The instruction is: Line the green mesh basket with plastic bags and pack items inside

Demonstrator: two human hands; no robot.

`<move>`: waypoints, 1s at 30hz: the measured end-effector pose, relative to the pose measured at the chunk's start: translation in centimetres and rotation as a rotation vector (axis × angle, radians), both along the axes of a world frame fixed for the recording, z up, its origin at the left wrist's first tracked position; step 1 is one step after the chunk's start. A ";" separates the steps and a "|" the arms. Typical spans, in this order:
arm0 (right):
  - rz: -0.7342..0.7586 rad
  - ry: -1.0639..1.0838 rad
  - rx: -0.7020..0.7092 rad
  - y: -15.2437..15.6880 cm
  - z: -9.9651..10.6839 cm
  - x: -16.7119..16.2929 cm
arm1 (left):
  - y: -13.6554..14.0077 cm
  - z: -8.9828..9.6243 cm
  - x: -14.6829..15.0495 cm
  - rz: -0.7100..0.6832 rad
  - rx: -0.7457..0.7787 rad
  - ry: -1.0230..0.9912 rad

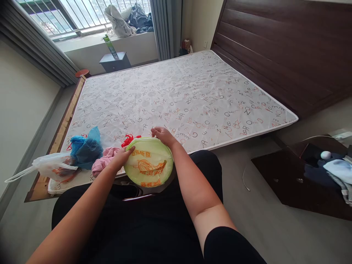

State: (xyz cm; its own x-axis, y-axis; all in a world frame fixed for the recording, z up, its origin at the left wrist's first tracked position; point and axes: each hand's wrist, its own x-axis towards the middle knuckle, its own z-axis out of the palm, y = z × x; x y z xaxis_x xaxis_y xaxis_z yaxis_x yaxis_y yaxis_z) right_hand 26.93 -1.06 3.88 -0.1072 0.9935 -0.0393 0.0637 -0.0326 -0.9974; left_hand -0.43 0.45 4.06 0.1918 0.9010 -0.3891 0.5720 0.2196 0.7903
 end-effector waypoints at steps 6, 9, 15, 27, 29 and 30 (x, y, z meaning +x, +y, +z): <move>0.082 -0.171 0.125 -0.3 0.9 0.3 | 0.0 0.4 0.1 0.010 -0.001 0.032; -0.043 -0.261 0.262 -0.4 1.0 -0.1 | 0.2 -0.5 -0.1 -0.011 0.038 -0.013; -0.134 -0.246 0.129 -0.3 1.2 -0.5 | 0.1 -1.1 -0.4 -0.013 0.086 -0.073; -0.260 0.146 -0.292 0.6 -3.0 0.4 | 0.0 -0.3 -0.7 -0.011 0.053 -0.284; -0.300 0.079 -0.332 0.8 -4.0 0.3 | -0.1 -0.7 -0.7 0.005 0.067 -0.262; -0.306 0.032 -0.354 0.8 -4.4 0.2 | -0.2 -0.8 -0.7 0.016 0.081 -0.228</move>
State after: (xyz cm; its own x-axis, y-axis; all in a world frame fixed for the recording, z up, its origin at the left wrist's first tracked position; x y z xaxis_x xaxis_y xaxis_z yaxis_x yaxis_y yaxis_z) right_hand 27.15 -0.22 -0.56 0.1821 0.9057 -0.3829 -0.0329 -0.3836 -0.9229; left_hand -1.11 0.26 3.26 0.2521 0.9310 -0.2639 0.3736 0.1579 0.9140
